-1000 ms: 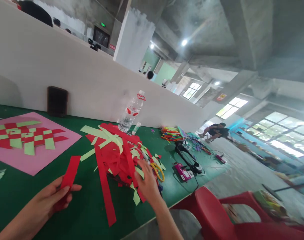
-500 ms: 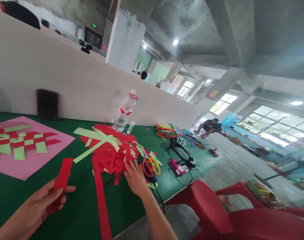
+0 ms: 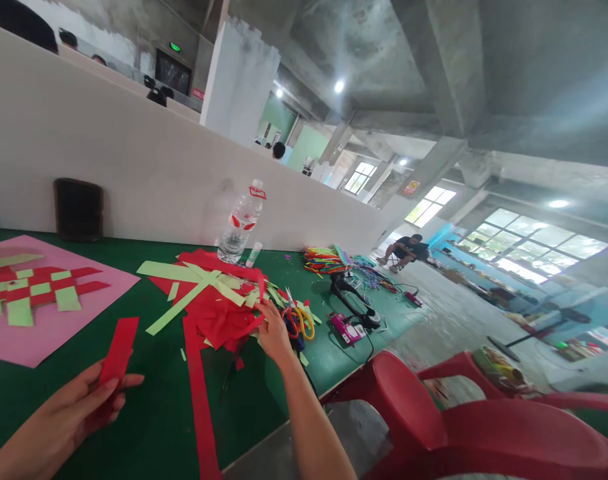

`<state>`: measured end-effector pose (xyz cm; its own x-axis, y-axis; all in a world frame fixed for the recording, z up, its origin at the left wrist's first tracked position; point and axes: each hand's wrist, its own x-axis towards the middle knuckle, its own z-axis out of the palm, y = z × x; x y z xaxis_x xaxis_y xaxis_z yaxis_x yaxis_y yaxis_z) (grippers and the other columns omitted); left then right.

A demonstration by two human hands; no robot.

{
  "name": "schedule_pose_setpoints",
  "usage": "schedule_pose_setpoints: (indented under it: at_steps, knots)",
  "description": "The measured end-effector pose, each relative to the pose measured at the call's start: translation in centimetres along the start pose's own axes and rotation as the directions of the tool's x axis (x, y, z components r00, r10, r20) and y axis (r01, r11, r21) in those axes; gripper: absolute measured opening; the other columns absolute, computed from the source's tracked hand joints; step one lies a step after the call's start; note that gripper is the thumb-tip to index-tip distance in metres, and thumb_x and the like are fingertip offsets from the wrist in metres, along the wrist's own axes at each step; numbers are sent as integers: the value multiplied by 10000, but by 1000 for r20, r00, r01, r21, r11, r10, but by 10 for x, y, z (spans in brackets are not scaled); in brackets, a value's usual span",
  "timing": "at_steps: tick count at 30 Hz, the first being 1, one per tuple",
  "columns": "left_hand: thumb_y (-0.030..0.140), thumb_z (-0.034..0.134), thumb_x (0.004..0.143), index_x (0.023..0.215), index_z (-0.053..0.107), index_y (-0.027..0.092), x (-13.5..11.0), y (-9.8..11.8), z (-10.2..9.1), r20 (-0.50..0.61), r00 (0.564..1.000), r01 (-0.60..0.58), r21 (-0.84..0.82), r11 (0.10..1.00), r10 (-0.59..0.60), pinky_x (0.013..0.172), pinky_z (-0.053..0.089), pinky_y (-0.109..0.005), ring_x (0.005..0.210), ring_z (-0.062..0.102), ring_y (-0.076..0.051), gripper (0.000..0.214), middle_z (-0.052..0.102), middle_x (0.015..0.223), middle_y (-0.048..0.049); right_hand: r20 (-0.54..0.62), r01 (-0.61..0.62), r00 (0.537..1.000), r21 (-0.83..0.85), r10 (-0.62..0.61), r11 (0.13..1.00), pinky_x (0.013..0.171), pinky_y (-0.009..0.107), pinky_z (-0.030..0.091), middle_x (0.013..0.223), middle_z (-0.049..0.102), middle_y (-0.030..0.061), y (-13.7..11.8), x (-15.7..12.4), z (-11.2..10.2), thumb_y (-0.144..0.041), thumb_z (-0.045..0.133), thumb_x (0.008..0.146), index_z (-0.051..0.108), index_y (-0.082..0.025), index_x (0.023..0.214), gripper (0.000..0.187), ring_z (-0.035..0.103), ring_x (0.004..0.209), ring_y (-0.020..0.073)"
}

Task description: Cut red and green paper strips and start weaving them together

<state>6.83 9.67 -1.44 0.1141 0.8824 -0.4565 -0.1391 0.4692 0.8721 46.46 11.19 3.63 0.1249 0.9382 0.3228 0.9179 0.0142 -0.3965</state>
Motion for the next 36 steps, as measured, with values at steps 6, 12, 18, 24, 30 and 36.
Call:
schedule_pose_setpoints:
  at_steps: [6,12,18,24,30,36]
  knots:
    - [711,897,627,1063,836,274,-6,9,0,167,985,61,-55,997,-52,760,638,-271,819,666,-205,620,774,858,-15,-21,0,1000,14,1,1000,1036,480,547,1219,733,141,-52,-50,-16,-202,535,995,733,-204,1291,356,661,1189,313]
    - [680,914,633,1049,823,232,-22,23,10,114,993,6,-86,996,4,739,641,-299,788,678,-193,618,797,938,-61,278,35,961,-92,-8,995,1013,509,553,1270,742,151,-118,-115,14,-388,847,832,633,-216,1454,680,682,1192,403]
    - [623,909,671,1038,824,208,-24,28,8,99,994,-26,-113,993,37,730,624,-295,786,671,-192,561,784,881,-68,284,25,958,-207,35,978,968,411,553,1166,777,124,-125,-100,21,-159,621,952,712,-205,1301,364,730,1088,309]
    - [542,916,701,1051,815,192,-27,34,8,94,994,-45,-148,988,60,731,609,-303,766,663,-182,505,770,886,-61,214,41,977,-235,11,971,909,440,543,1171,750,111,-111,-87,21,-274,689,969,771,-276,1192,238,678,1094,347]
    - [528,943,681,1066,801,204,-30,36,10,88,994,-46,-176,983,63,731,606,-294,790,653,-169,524,783,995,-65,101,-1,994,-249,27,968,924,460,506,1252,723,138,-77,-71,9,-178,542,1028,765,-263,1224,309,632,1157,345]
    - [566,956,658,1038,798,202,-29,37,8,102,993,-46,-188,981,66,719,589,-254,780,631,-151,549,741,846,-20,151,78,987,-191,-50,978,905,422,513,1183,752,88,-89,-81,18,-305,712,965,763,-279,1162,205,651,1125,329]
